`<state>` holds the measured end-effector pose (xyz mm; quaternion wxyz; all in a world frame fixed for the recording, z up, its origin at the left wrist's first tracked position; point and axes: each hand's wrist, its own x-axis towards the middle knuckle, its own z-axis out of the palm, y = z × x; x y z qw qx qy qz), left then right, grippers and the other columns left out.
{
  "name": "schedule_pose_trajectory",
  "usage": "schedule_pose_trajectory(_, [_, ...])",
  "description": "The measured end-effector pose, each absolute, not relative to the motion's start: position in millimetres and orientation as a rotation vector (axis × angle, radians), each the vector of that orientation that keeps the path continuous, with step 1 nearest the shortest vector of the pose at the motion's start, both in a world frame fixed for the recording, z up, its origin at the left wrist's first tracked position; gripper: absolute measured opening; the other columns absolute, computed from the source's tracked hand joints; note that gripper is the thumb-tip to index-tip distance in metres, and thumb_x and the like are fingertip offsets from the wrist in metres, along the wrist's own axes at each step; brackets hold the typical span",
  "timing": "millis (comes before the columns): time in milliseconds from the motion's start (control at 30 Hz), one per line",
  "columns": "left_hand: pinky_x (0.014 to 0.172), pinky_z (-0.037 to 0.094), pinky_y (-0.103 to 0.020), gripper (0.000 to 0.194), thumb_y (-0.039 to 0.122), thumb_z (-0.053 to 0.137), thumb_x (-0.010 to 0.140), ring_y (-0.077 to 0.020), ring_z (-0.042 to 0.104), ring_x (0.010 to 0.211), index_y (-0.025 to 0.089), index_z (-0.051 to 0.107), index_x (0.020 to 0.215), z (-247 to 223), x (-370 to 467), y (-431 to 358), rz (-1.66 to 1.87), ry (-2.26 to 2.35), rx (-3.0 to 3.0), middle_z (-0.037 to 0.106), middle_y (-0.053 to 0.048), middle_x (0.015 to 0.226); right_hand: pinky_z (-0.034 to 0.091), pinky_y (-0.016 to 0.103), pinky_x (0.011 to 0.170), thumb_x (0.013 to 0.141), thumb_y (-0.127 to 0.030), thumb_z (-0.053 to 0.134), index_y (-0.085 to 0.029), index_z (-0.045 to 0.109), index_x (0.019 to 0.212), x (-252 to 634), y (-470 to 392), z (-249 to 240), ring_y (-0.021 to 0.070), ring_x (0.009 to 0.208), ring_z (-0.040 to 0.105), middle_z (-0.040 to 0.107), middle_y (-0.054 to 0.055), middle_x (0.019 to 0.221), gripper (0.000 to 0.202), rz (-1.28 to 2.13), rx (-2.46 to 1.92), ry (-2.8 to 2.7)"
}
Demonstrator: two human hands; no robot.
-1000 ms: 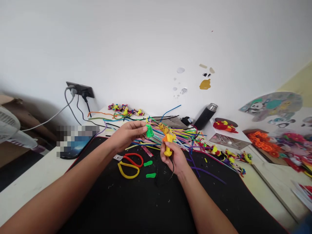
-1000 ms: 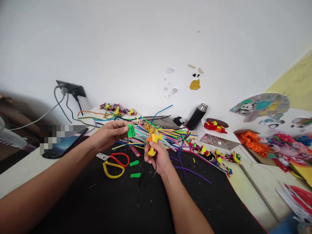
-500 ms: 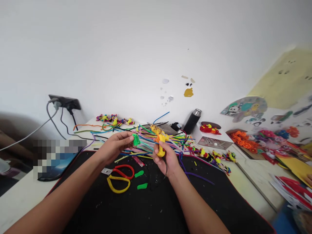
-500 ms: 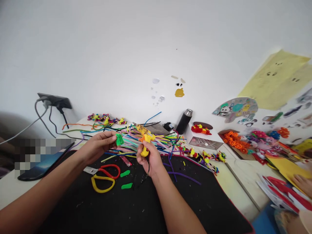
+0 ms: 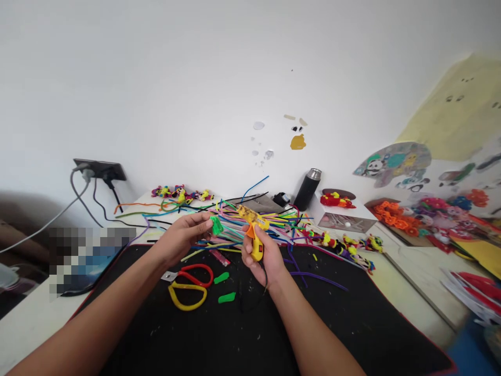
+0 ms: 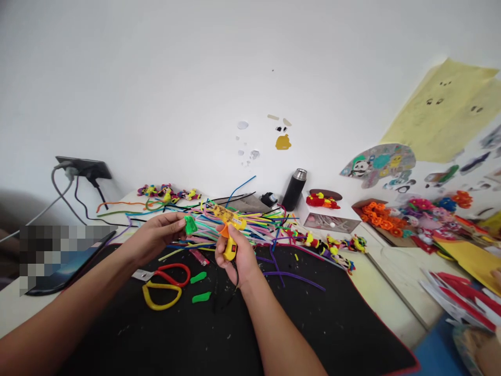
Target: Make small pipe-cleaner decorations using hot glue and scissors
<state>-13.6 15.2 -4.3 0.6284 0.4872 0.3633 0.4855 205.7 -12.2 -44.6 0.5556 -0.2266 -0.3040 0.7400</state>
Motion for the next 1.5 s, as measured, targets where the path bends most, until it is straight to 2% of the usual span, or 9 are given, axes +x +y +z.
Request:
schedule_pose_trajectory(200, [0.064,0.049,-0.026,0.034,0.044,0.097,0.065,-0.0150,0.061,0.062,0.020,0.081,0.083,-6.2,-13.9,16.6,1.169,0.920,1.188,0.073,-0.002,0.074,0.028,0.018,0.036,0.086,-0.054,0.076,-0.014,0.072,0.097,204.2,-20.2,-38.2,0.0057,0.034,0.039,0.051,-0.008,0.050,0.042,1.774,-0.460,-0.783])
schedule_pose_trajectory(433, [0.070,0.050,-0.028,0.028,0.044,0.089,0.076,-0.0159,0.061,0.068,0.021,0.081,0.088,-7.0,-21.8,21.0,1.226,0.945,1.384,0.073,-0.003,0.081,0.018,0.019,0.033,0.090,-0.061,0.070,-0.015,0.069,0.087,201.5,-21.9,-38.0,0.0069,0.030,0.038,0.046,-0.008,0.043,0.045,1.645,-0.552,-0.912])
schedule_pose_trajectory(533, [0.069,0.050,-0.029,0.029,0.046,0.088,0.078,-0.0176,0.062,0.068,0.022,0.081,0.092,-3.3,-23.3,19.2,1.228,1.005,1.460,0.074,-0.003,0.079,0.019,0.020,0.033,0.090,-0.064,0.069,-0.015,0.067,0.080,197.3,-22.9,-43.0,0.0080,0.029,0.040,0.047,-0.007,0.042,0.050,1.545,-0.655,-0.966])
schedule_pose_trajectory(800, [0.071,0.054,-0.031,0.030,0.048,0.084,0.080,-0.0198,0.066,0.071,0.023,0.080,0.095,1.8,-24.7,17.8,1.232,1.052,1.546,0.077,-0.004,0.082,0.027,0.021,0.034,0.086,-0.070,0.069,-0.016,0.066,0.079,196.8,-19.2,-52.1,0.0092,0.028,0.041,0.049,-0.006,0.039,0.054,1.360,-0.791,-1.059])
schedule_pose_trajectory(1133, [0.072,0.055,-0.033,0.032,0.047,0.081,0.078,-0.0194,0.066,0.071,0.022,0.079,0.097,-1.4,-20.1,16.7,1.181,1.142,1.602,0.076,-0.003,0.081,0.027,0.021,0.034,0.083,-0.078,0.065,-0.018,0.062,0.071,194.7,-27.6,-45.1,0.0084,0.029,0.040,0.049,-0.005,0.039,0.061,1.308,-0.940,-1.180])
schedule_pose_trajectory(1500, [0.073,0.054,-0.033,0.036,0.051,0.082,0.077,-0.0196,0.065,0.072,0.021,0.079,0.097,-0.9,-19.2,15.7,1.172,1.159,1.597,0.075,-0.003,0.083,0.028,0.021,0.035,0.083,-0.080,0.062,-0.019,0.059,0.071,193.8,-30.2,-42.4,0.0079,0.029,0.038,0.049,-0.005,0.039,0.063,1.250,-0.999,-1.207])
